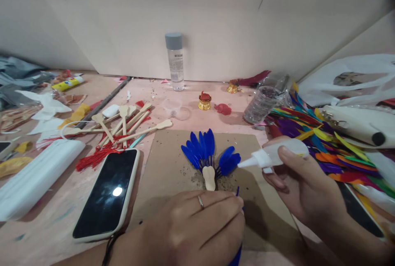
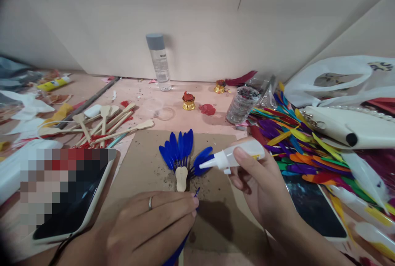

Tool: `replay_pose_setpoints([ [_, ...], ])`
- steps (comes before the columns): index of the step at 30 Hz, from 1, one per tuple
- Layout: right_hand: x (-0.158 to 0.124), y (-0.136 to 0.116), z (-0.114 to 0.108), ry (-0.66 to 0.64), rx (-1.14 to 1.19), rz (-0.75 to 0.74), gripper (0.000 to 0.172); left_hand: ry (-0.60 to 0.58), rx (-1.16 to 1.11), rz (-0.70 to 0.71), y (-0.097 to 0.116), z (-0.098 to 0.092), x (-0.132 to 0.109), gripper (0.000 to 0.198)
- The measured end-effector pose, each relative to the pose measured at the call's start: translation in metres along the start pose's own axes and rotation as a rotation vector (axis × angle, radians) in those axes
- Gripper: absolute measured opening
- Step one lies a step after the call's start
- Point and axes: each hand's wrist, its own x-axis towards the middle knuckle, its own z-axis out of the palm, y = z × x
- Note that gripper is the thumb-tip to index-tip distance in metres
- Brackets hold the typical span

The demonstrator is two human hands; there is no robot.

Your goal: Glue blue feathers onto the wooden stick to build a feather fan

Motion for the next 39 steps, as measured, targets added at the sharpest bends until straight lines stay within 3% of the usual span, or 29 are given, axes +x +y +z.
replay_pose_setpoints([
  [3, 0.002, 0.002, -0.001, -0.002, -0.025, 0.012, 0.034, -0.007, -0.023, -0.002, 0.0, -0.007, -0.001, 0.032],
  [6, 0.004, 0.005, -0.001, -0.082, -0.02, 0.012, 0.031, -0.041, -0.024, -0.143, -0.001, -0.009, -0.001, 0.033],
  [7, 0.006, 0.007, -0.001, -0.099, -0.017, -0.011, 0.031, -0.043, -0.044, -0.225, -0.001, -0.008, 0.0, 0.03],
  [10, 0.017, 0.012, -0.006, -0.104, -0.046, -0.106, 0.038, 0.209, -0.224, -0.508, -0.006, 0.002, 0.002, 0.016],
  [14, 0.039, 0.02, -0.02, -0.005, -0.137, -0.184, 0.05, 0.27, -0.389, -1.011, -0.018, 0.01, 0.008, 0.011],
  [19, 0.06, 0.035, -0.035, 0.037, -0.335, -0.258, 0.054, 0.478, -0.631, -1.323, -0.033, 0.01, 0.009, 0.02],
  [26, 0.07, 0.046, -0.04, 0.036, -0.43, -0.278, 0.066, 0.56, -0.79, -1.353, -0.035, 0.012, 0.006, 0.03],
  [30, 0.057, 0.028, -0.035, 0.149, -0.484, -0.327, 0.087, 0.566, -0.796, -1.329, -0.034, 0.011, 0.004, 0.027],
  [32, 0.043, 0.013, -0.03, 0.226, -0.516, -0.424, 0.089, 0.577, -0.783, -1.334, -0.033, 0.009, 0.003, 0.02],
  [36, 0.014, -0.01, -0.015, 0.213, -0.472, -0.687, 0.06, 0.598, -0.829, -1.299, -0.034, 0.007, 0.002, 0.006],
  [39, -0.001, -0.011, -0.005, 0.06, -0.567, -0.643, 0.028, 0.634, -0.876, -1.295, -0.035, 0.006, 0.003, 0.003],
])
